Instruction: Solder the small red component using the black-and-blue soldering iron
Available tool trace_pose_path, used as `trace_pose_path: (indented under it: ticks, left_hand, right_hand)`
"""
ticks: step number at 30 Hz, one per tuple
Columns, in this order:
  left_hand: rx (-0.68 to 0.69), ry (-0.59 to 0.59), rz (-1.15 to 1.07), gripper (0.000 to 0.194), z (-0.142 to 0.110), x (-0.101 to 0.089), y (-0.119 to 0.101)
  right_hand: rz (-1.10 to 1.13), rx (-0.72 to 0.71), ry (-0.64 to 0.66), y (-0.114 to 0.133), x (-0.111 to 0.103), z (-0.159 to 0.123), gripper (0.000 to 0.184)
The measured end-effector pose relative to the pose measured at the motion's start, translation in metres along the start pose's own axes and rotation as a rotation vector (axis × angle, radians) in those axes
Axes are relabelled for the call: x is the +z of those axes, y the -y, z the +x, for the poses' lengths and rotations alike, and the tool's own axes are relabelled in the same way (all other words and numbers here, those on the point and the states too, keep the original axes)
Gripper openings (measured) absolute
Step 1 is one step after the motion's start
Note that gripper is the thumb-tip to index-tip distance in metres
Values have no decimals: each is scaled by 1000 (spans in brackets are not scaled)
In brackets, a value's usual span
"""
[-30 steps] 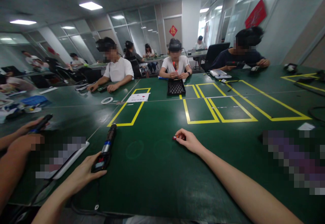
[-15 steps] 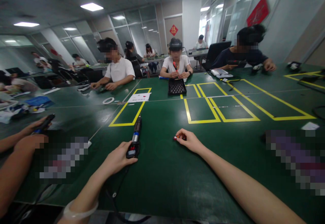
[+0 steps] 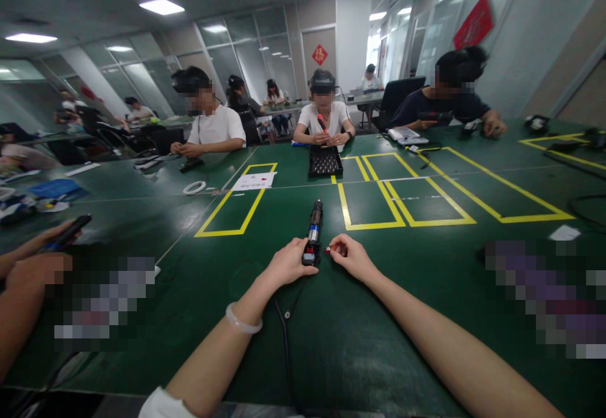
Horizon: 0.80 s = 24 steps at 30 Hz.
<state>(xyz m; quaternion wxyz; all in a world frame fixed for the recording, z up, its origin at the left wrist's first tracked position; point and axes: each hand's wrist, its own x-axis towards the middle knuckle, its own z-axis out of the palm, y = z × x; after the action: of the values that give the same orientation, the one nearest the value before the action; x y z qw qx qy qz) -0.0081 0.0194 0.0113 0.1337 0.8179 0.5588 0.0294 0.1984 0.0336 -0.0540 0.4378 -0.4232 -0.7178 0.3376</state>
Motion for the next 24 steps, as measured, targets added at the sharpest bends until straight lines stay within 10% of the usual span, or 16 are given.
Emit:
trace_pose_path:
  ticks: [24]
  left_hand:
    - [-147, -100, 63, 62, 0, 6, -33]
  right_hand:
    - [-38, -53, 72, 15, 1, -5, 28]
